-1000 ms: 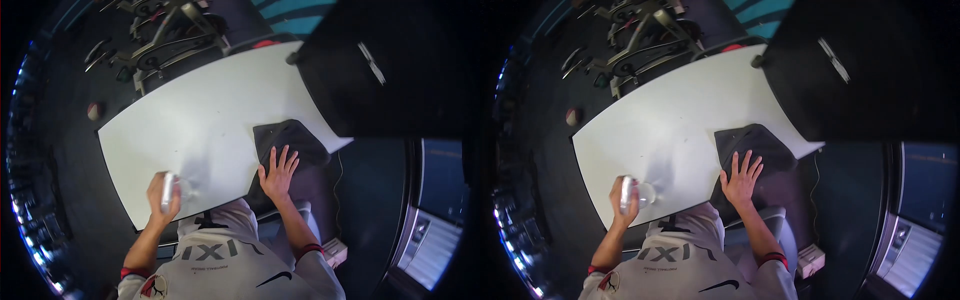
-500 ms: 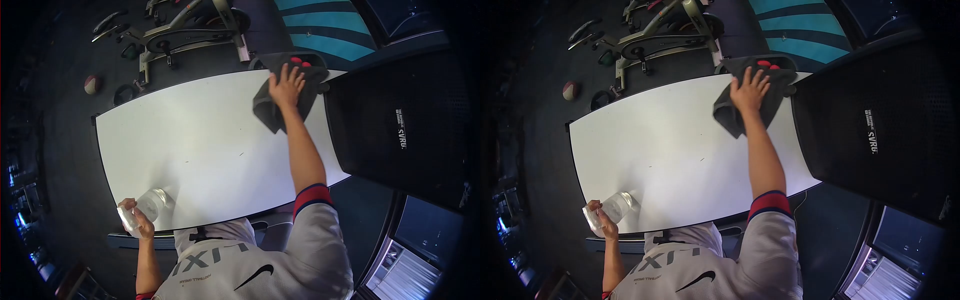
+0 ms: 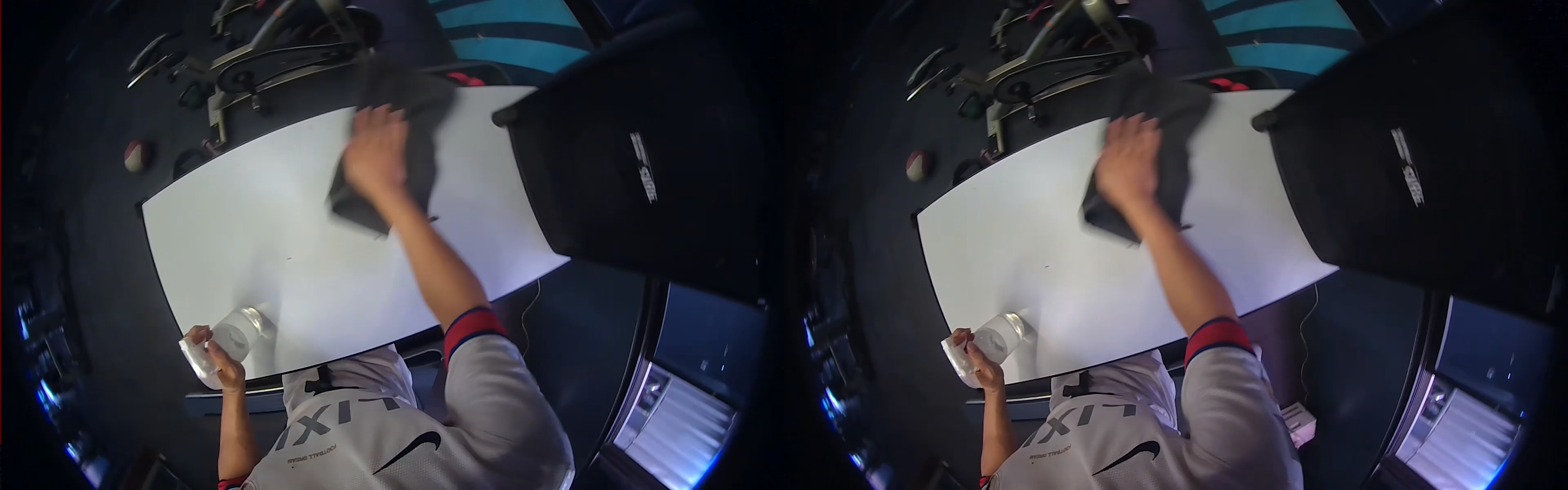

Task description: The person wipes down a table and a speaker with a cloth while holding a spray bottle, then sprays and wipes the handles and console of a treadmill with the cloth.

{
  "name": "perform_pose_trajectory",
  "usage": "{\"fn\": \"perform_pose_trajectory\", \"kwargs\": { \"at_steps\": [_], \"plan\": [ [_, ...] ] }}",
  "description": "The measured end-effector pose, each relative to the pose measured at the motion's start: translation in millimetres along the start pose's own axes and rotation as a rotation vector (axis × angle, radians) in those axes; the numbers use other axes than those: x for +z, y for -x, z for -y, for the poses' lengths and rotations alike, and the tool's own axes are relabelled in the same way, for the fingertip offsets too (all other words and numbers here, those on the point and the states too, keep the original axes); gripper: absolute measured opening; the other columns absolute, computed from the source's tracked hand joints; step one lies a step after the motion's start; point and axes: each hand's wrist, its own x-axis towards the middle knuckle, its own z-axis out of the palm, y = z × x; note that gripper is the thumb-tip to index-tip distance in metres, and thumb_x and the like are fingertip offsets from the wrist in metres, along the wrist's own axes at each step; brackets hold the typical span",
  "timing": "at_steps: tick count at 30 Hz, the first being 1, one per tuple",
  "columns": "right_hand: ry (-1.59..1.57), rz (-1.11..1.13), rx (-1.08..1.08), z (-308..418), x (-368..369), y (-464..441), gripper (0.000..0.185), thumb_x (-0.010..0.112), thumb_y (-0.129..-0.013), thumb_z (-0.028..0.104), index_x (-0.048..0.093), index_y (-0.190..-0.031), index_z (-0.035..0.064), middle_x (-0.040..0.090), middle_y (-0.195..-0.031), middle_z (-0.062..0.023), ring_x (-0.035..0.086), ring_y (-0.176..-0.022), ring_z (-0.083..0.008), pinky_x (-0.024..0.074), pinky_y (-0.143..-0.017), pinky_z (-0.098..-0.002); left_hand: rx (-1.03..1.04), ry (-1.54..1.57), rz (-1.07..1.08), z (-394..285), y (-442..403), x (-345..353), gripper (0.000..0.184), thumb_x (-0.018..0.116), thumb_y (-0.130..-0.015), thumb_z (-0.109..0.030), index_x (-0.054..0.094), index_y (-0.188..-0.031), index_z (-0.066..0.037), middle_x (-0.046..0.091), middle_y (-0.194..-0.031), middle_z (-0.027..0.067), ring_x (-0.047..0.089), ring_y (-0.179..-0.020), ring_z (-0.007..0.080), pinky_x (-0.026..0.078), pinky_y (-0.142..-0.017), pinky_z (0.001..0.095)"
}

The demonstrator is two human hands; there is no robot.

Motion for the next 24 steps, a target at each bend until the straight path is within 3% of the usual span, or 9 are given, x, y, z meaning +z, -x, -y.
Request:
{"fn": "perform_pose_trajectory", "kwargs": {
  "at_steps": [2,5,7,12,20,24],
  "plan": [
    [-0.334,-0.012,-0.2,14.4,-0.2,61.6,0.063,0.05,-0.094,0.035,0.041,-0.147,0.0028,0.037,-0.152,-0.027,0.031,-0.141,-0.0489,0.0214,-0.117,-0.0564,0.011,-0.004,0.067,4.3,-3.7,-3.6,0.031,0.051,-0.1,-0.031,0.045,-0.111,-0.003,0.046,-0.109,0.0121,0.044,-0.101,0.0226,0.037,-0.092,0.0384],
    [-0.198,0.08,-0.109,-48.1,-25.9,73.9,0.066,0.053,-0.092,0.04,0.042,-0.147,0.0062,0.036,-0.152,-0.0261,0.031,-0.14,-0.0476,0.0226,-0.116,-0.0567,0.005,-0.052,0.102,4.4,-3.3,-4.9,0.032,0.047,-0.103,-0.031,0.043,-0.115,-0.002,0.044,-0.113,0.0108,0.044,-0.103,0.0216,0.036,-0.093,0.0365],
    [-0.063,0.038,0.128,-98.8,-20.2,78.5,0.067,0.052,-0.091,0.045,0.045,-0.146,0.0071,0.037,-0.152,-0.0252,0.035,-0.138,-0.0448,0.027,-0.112,-0.0568,0.012,-0.02,0.106,1.1,-3.7,-2.3,0.03,0.045,-0.104,-0.028,0.043,-0.115,-0.001,0.044,-0.113,0.0108,0.044,-0.104,0.0214,0.036,-0.094,0.0361],
    [0.099,0.042,0.39,-174.8,-21.8,86.2,0.064,0.051,-0.092,0.044,0.048,-0.145,0.0085,0.042,-0.152,-0.0187,0.047,-0.124,-0.0377,0.0367,-0.103,-0.0491,0.06,-0.073,0.151,-0.2,-8.2,-5.5,0.03,0.041,-0.107,-0.028,0.045,-0.117,0.0,0.046,-0.113,0.0108,0.046,-0.107,0.0217,0.036,-0.1,0.0355],
    [0.062,0.135,0.429,-207.3,-18.4,33.6,0.06,0.049,-0.094,0.04,0.049,-0.143,0.0062,0.047,-0.149,-0.0149,0.051,-0.122,-0.0348,0.0493,-0.095,-0.0485,0.161,-0.051,0.121,7.8,-15.7,-4.6,0.027,0.045,-0.107,-0.025,0.045,-0.115,0.0,0.046,-0.107,0.0092,0.046,-0.102,0.021,0.037,-0.095,0.0343],
    [0.067,0.083,0.399,-212.1,-12.8,63.2,0.058,0.047,-0.095,0.038,0.048,-0.143,0.006,0.048,-0.147,-0.0136,0.053,-0.122,-0.0358,0.0507,-0.094,-0.0484,0.11,-0.021,0.138,14.5,-17.9,-9.8,0.029,0.041,-0.108,-0.025,0.048,-0.117,0.002,0.05,-0.111,0.0101,0.048,-0.104,0.0203,0.039,-0.094,0.0352]
  ]
}}
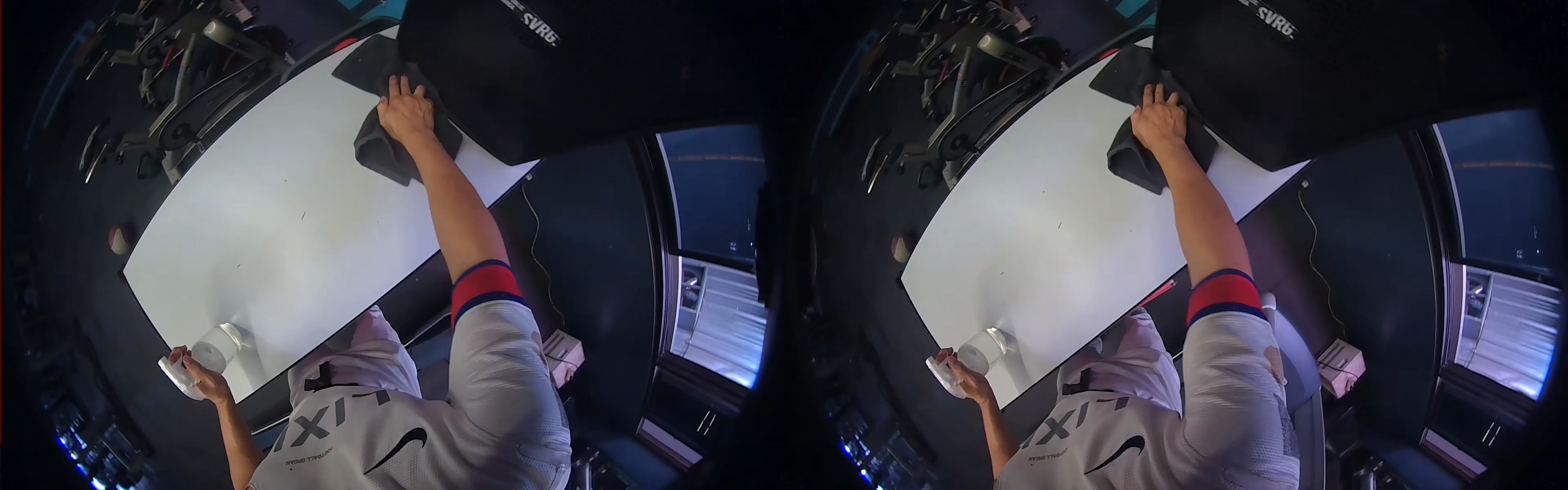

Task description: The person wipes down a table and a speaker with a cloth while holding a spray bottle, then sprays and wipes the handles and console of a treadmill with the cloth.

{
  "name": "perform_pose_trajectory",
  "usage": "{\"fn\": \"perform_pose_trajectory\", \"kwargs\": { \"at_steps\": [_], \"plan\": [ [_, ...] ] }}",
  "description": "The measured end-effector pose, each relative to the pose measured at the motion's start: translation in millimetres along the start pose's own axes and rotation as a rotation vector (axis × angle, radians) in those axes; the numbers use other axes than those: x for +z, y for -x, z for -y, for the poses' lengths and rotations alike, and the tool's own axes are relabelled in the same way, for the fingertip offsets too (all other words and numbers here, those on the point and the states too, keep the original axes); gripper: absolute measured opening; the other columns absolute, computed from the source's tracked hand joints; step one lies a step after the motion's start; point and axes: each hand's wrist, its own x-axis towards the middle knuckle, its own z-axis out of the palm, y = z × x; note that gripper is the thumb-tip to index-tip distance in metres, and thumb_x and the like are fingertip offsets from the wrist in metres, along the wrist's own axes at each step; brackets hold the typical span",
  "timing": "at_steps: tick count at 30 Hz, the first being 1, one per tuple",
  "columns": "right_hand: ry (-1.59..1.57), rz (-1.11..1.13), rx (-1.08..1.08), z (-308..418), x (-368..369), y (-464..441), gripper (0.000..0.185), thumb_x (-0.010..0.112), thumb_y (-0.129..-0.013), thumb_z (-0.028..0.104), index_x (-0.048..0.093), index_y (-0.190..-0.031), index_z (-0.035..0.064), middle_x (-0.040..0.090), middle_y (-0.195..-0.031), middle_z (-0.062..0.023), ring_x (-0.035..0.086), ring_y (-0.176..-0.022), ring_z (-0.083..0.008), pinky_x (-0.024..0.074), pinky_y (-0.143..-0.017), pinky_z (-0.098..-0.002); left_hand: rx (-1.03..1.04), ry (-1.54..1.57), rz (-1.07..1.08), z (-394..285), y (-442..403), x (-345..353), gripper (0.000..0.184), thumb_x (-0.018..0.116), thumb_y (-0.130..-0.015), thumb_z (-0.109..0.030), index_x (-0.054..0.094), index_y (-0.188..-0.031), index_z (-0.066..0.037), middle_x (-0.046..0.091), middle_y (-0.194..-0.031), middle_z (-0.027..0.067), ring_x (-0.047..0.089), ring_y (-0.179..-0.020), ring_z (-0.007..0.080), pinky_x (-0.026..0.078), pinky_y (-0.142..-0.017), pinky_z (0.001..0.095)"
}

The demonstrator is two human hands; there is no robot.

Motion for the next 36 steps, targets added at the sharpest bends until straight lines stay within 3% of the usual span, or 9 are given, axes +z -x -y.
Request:
{"fn": "perform_pose_trajectory", "kwargs": {
  "at_steps": [4,8,12,16,19,21,25,36],
  "plan": [
    [0.015,-0.001,0.005,-43.4,-10.3,71.0,0.054,0.047,-0.095,0.036,0.05,-0.144,0.0122,0.049,-0.149,-0.0066,0.055,-0.12,-0.0337,0.0547,-0.089,-0.0445,0.026,-0.003,0.044,0.9,-0.3,-1.3,0.03,0.042,-0.108,-0.027,0.047,-0.118,0.001,0.05,-0.109,0.0091,0.049,-0.101,0.0194,0.04,-0.092,0.0334],
    [0.075,-0.187,0.114,-90.5,-24.7,163.4,0.05,0.058,-0.086,0.028,0.061,-0.132,0.0084,0.061,-0.134,-0.0134,0.063,-0.099,-0.0361,0.057,-0.079,-0.0434,-0.035,0.008,0.028,1.4,4.6,-0.5,0.032,0.043,-0.108,-0.031,0.046,-0.117,0.0,0.049,-0.108,0.0084,0.048,-0.101,0.019,0.039,-0.093,0.0326],
    [0.093,-0.12,0.267,-84.3,-42.4,195.0,0.051,0.06,-0.085,0.026,0.06,-0.132,0.0058,0.06,-0.133,-0.0163,0.062,-0.094,-0.0368,0.0565,-0.076,-0.0424,-0.057,0.004,0.059,-0.6,7.3,-0.9,0.032,0.043,-0.108,-0.031,0.046,-0.118,0.0,0.048,-0.108,0.0082,0.047,-0.101,0.0188,0.038,-0.094,0.0325],
    [-0.007,-0.127,-0.053,-54.5,-35.4,150.8,0.049,0.059,-0.088,0.026,0.061,-0.131,0.0037,0.058,-0.137,-0.0178,0.06,-0.098,-0.0378,0.0548,-0.082,-0.0444,-0.019,0.013,0.025,-6.5,5.8,5.0,0.032,0.044,-0.108,-0.031,0.046,-0.117,0.0,0.048,-0.107,0.0083,0.047,-0.1,0.0192,0.038,-0.095,0.0326],
    [-0.007,-0.1,-0.099,-29.7,-14.5,82.3,0.051,0.055,-0.091,0.03,0.056,-0.135,0.004,0.055,-0.14,-0.0176,0.059,-0.108,-0.0399,0.0547,-0.088,-0.0447,-0.059,0.009,0.005,-10.2,7.7,5.2,0.032,0.043,-0.107,-0.029,0.045,-0.118,0.001,0.046,-0.111,0.0099,0.047,-0.103,0.0203,0.038,-0.095,0.0331],
    [-0.031,-0.078,-0.091,-16.5,-4.4,33.0,0.053,0.053,-0.093,0.032,0.051,-0.137,0.0035,0.051,-0.143,-0.0192,0.057,-0.116,-0.0397,0.0547,-0.089,-0.0471,-0.05,-0.006,-0.005,-8.5,8.5,5.1,0.034,0.044,-0.107,-0.029,0.045,-0.121,0.002,0.047,-0.113,0.0101,0.048,-0.106,0.0206,0.038,-0.097,0.0345],
    [-0.029,-0.03,-0.079,5.6,3.6,-31.5,0.052,0.051,-0.093,0.031,0.05,-0.136,0.0008,0.05,-0.143,-0.0229,0.058,-0.117,-0.0408,0.0539,-0.091,-0.0473,-0.081,-0.028,-0.009,-5.3,11.0,1.0,0.036,0.046,-0.106,-0.031,0.045,-0.122,0.001,0.048,-0.116,0.0109,0.049,-0.108,0.0217,0.039,-0.099,0.0361],
    [-0.041,-0.024,-0.092,7.2,10.8,-64.9,0.052,0.049,-0.095,0.029,0.049,-0.138,0.0005,0.049,-0.145,-0.0239,0.062,-0.113,-0.042,0.0519,-0.096,-0.0458,-0.07,0.022,-0.069,-17.7,8.7,9.9,0.031,0.049,-0.103,-0.029,0.045,-0.116,-0.001,0.047,-0.112,0.01,0.046,-0.105,0.0201,0.038,-0.096,0.0357]
  ]
}}
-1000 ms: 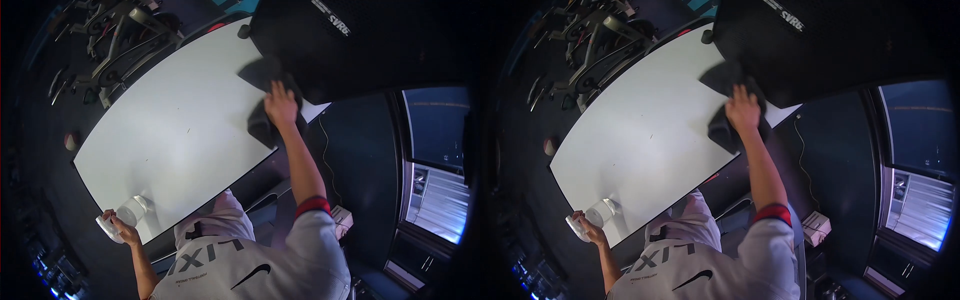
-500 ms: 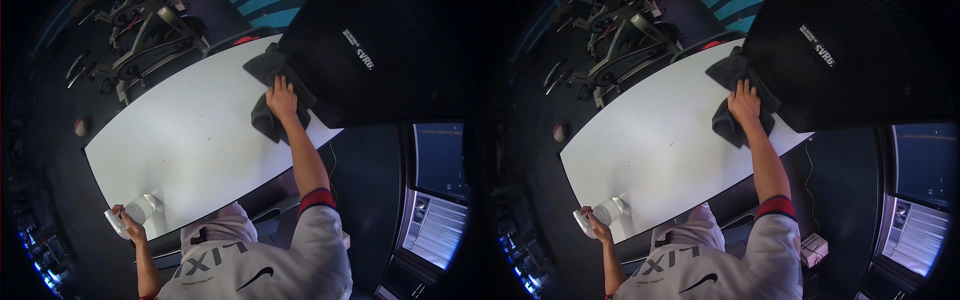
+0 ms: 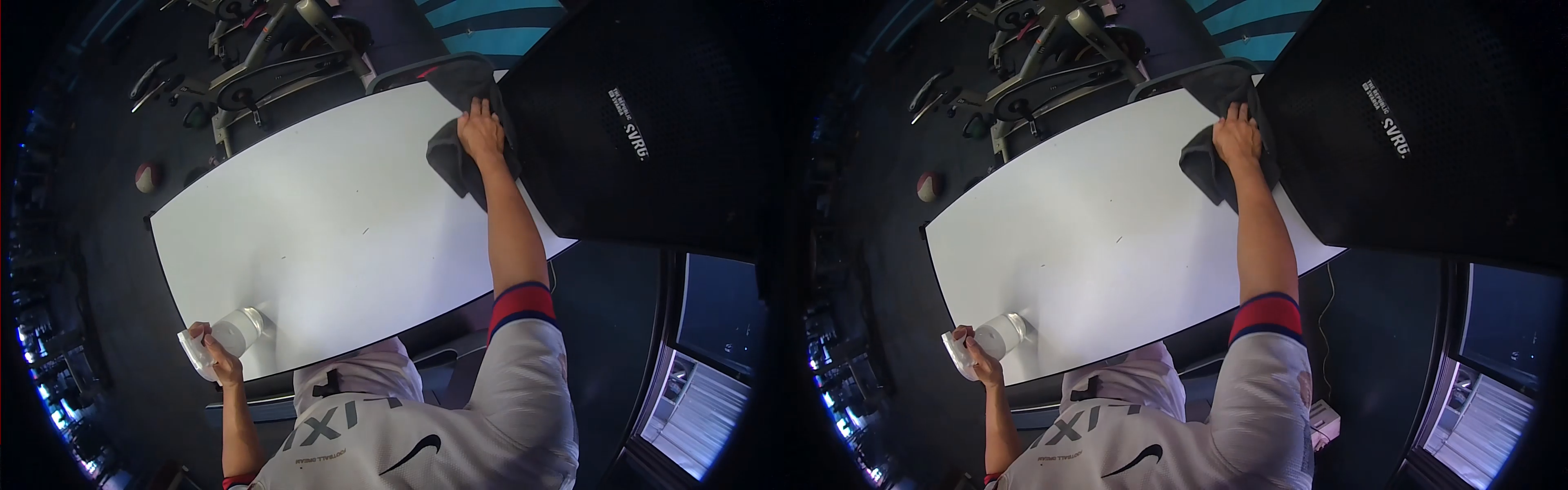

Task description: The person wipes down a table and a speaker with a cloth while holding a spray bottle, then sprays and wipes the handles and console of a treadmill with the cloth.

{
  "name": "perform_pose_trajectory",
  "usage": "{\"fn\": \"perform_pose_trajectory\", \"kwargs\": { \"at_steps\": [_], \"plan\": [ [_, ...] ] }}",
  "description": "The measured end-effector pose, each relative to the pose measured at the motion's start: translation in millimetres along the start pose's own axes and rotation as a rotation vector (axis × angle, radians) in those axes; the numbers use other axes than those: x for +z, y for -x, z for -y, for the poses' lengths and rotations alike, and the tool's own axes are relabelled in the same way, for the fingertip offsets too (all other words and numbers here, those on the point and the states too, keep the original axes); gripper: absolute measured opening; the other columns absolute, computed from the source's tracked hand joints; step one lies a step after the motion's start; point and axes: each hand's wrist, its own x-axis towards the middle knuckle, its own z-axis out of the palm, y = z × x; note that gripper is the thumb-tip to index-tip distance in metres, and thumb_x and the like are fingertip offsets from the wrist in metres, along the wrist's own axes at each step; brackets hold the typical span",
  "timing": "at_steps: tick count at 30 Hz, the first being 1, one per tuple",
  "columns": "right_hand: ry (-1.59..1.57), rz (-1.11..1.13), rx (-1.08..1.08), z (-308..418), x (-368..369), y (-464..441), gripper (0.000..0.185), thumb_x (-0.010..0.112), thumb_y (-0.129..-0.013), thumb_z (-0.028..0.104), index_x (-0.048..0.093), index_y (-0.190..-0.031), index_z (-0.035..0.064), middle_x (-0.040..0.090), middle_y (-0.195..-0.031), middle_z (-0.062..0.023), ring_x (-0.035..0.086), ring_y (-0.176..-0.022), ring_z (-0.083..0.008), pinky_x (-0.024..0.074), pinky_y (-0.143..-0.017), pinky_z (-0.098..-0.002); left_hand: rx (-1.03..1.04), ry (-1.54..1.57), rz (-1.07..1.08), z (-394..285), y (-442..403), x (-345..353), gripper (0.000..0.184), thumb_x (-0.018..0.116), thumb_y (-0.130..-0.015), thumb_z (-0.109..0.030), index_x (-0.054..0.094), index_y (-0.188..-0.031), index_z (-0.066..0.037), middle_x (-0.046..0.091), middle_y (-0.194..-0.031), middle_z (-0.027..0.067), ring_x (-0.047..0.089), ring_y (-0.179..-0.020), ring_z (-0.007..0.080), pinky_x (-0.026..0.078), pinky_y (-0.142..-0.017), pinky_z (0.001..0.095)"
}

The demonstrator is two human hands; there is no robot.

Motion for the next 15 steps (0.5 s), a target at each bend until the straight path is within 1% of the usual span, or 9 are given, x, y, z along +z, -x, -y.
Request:
{"fn": "perform_pose_trajectory", "kwargs": {
  "at_steps": [2,5,7,8,9,12,13,14,15],
  "plan": [
    [0.001,-0.018,-0.007,-3.1,-6.9,28.0,0.051,0.049,-0.096,0.03,0.049,-0.139,0.0027,0.049,-0.145,-0.0205,0.061,-0.113,-0.0405,0.0523,-0.096,-0.0451,0.008,-0.015,0.015,3.3,0.5,-3.1,0.031,0.049,-0.103,-0.028,0.045,-0.116,-0.001,0.046,-0.112,0.0098,0.046,-0.104,0.0201,0.038,-0.095,0.0354],
    [0.083,-0.076,0.048,-25.6,-11.8,121.5,0.051,0.051,-0.095,0.032,0.052,-0.139,0.0068,0.051,-0.145,-0.0151,0.061,-0.113,-0.0374,0.0542,-0.093,-0.0431,0.006,-0.034,0.02,4.2,1.2,-2.9,0.031,0.049,-0.103,-0.029,0.045,-0.115,0.0,0.047,-0.111,0.01,0.047,-0.102,0.0205,0.039,-0.094,0.035],
    [0.098,-0.04,0.19,-32.5,-37.8,188.3,0.053,0.055,-0.092,0.029,0.052,-0.14,0.0061,0.051,-0.144,-0.0163,0.061,-0.111,-0.037,0.0557,-0.089,-0.0433,-0.009,-0.032,0.003,5.3,4.0,-1.6,0.032,0.049,-0.102,-0.028,0.046,-0.115,0.001,0.047,-0.111,0.0103,0.047,-0.102,0.0209,0.039,-0.093,0.035],
    [0.095,-0.038,0.251,-28.9,-53.8,213.5,0.053,0.056,-0.091,0.027,0.053,-0.139,0.0046,0.053,-0.142,-0.0171,0.062,-0.107,-0.0367,0.056,-0.087,-0.0447,-0.021,-0.023,-0.006,6.6,5.6,-1.3,0.031,0.049,-0.102,-0.027,0.046,-0.115,0.001,0.047,-0.11,0.0106,0.047,-0.101,0.0211,0.039,-0.092,0.0351],
    [0.105,-0.036,0.29,-28.0,-60.7,233.7,0.052,0.057,-0.091,0.026,0.054,-0.138,0.003,0.054,-0.141,-0.0174,0.061,-0.099,-0.0378,0.0554,-0.084,-0.0449,-0.032,-0.015,-0.014,7.4,6.5,-0.7,0.031,0.049,-0.102,-0.027,0.047,-0.115,0.001,0.048,-0.11,0.0109,0.047,-0.101,0.0214,0.04,-0.091,0.0352],
    [0.162,-0.078,0.22,-9.4,-61.6,245.6,0.052,0.058,-0.09,0.026,0.057,-0.136,0.0025,0.053,-0.142,-0.0175,0.06,-0.095,-0.0362,0.0525,-0.085,-0.0426,0.004,0.003,0.003,3.9,5.0,1.4,0.028,0.049,-0.101,-0.023,0.048,-0.114,0.002,0.048,-0.109,0.0117,0.048,-0.1,0.0219,0.04,-0.089,0.0352],
    [0.106,-0.037,0.06,-2.0,-61.3,240.6,0.052,0.059,-0.089,0.027,0.058,-0.135,0.0048,0.051,-0.144,-0.0169,0.056,-0.1,-0.0358,0.0468,-0.092,-0.0451,-0.002,0.023,0.022,3.6,5.1,0.3,0.025,0.05,-0.099,-0.02,0.049,-0.113,0.001,0.048,-0.109,0.0123,0.048,-0.1,0.0223,0.04,-0.089,0.0353],
    [0.05,0.018,-0.147,7.8,-65.2,229.9,0.053,0.058,-0.089,0.029,0.058,-0.137,0.0077,0.051,-0.145,-0.0161,0.051,-0.11,-0.037,0.0402,-0.1,-0.0494,0.015,0.053,-0.035,4.1,6.3,4.9,0.026,0.051,-0.099,-0.02,0.048,-0.114,0.002,0.048,-0.108,0.0122,0.048,-0.099,0.0219,0.041,-0.088,0.0352],
    [0.046,-0.014,-0.257,10.4,-61.9,211.4,0.054,0.058,-0.089,0.03,0.057,-0.139,0.0088,0.051,-0.145,-0.0152,0.05,-0.113,-0.0384,0.0383,-0.102,-0.0509,0.018,0.061,-0.028,3.9,5.8,4.8,0.027,0.051,-0.099,-0.02,0.048,-0.115,0.002,0.048,-0.108,0.0122,0.048,-0.099,0.0218,0.041,-0.088,0.0352]
  ]
}}
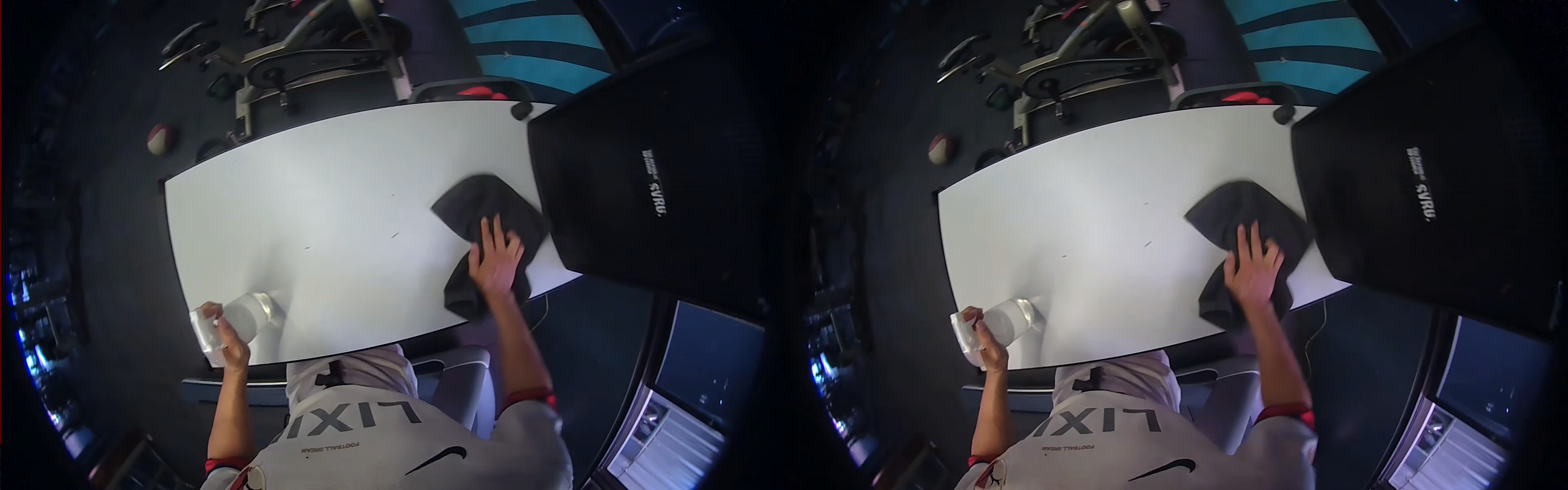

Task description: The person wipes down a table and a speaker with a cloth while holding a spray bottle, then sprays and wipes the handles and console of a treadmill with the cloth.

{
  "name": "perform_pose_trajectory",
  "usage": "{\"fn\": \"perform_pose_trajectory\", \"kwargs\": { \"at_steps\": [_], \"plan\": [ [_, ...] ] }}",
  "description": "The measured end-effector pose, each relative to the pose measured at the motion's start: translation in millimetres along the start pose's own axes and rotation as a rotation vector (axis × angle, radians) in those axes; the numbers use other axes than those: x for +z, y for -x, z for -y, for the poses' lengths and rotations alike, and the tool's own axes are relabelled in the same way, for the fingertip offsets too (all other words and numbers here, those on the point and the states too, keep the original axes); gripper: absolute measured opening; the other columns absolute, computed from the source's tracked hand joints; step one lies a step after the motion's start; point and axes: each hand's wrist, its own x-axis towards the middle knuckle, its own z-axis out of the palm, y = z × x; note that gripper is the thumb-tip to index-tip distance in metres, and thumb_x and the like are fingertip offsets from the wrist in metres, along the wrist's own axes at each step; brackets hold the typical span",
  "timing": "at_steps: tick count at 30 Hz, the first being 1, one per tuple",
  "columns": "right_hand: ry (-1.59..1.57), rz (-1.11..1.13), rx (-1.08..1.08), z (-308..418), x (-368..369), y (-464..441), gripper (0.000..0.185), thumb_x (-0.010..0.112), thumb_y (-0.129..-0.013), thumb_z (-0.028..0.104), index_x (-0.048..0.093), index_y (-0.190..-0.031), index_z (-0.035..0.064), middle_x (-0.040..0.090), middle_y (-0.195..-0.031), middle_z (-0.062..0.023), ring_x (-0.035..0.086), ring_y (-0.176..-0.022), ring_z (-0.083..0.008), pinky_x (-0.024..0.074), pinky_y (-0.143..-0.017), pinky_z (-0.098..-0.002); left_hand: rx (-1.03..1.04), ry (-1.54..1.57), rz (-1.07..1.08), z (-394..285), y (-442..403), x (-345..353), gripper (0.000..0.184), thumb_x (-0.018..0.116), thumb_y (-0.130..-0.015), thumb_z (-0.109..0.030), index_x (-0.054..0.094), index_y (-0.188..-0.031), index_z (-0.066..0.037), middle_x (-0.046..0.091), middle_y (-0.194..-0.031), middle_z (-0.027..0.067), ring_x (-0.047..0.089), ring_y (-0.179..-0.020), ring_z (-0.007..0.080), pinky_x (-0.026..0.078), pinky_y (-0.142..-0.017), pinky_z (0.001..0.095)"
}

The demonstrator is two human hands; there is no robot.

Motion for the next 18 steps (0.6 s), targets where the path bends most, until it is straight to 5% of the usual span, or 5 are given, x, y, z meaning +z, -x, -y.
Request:
{"fn": "perform_pose_trajectory", "kwargs": {
  "at_steps": [3,6,11,15,18],
  "plan": [
    [0.057,-0.154,0.033,11.1,43.2,-85.4,0.055,0.055,-0.091,0.033,0.054,-0.14,0.008,0.048,-0.147,-0.0162,0.047,-0.123,-0.0405,0.0343,-0.108,-0.0517,0.022,-0.043,0.009,-1.6,0.6,-0.9,0.026,0.05,-0.1,-0.017,0.047,-0.117,0.002,0.05,-0.111,0.0125,0.049,-0.102,0.0218,0.042,-0.09,0.0358],
    [-0.082,-0.063,0.144,112.6,39.5,-169.8,0.054,0.051,-0.092,0.03,0.051,-0.14,0.0044,0.044,-0.148,-0.0221,0.042,-0.132,-0.0454,0.0285,-0.111,-0.0608,0.032,-0.053,-0.013,-2.0,-1.9,0.6,0.023,0.051,-0.1,-0.015,0.049,-0.116,0.002,0.052,-0.11,0.0118,0.051,-0.101,0.0213,0.043,-0.089,0.0355],
    [-0.336,-0.041,-0.496,299.4,26.1,-94.3,0.055,0.049,-0.094,0.03,0.049,-0.143,0.005,0.041,-0.151,-0.0212,0.03,-0.139,-0.0541,0.018,-0.116,-0.0655,-0.005,-0.138,-0.013,-32.0,-16.5,5.5,0.02,0.054,-0.1,-0.016,0.057,-0.108,0.002,0.059,-0.104,0.009,0.056,-0.095,0.0181,0.047,-0.085,0.034],
    [-0.541,0.293,-0.69,238.3,1.8,3.6,0.059,0.057,-0.093,0.044,0.05,-0.145,0.0192,0.034,-0.158,-0.0111,0.022,-0.148,-0.0422,0.0139,-0.121,-0.0585,-0.158,-0.015,-0.173,-37.3,-20.1,-25.3,0.029,0.053,-0.103,-0.028,0.061,-0.108,0.0,0.063,-0.112,0.0086,0.058,-0.094,0.0147,0.048,-0.083,0.0315],
    [-0.226,0.254,-0.314,126.5,-20.5,31.0,0.058,0.061,-0.084,0.041,0.053,-0.141,0.0293,0.038,-0.156,-0.0104,0.026,-0.147,-0.0377,0.0173,-0.119,-0.0607,-0.177,0.017,-0.213,-30.8,-21.4,-106.5,0.035,0.051,-0.104,-0.034,0.06,-0.111,-0.001,0.061,-0.114,0.0078,0.056,-0.093,0.0132,0.048,-0.08,0.0297]
  ]
}}
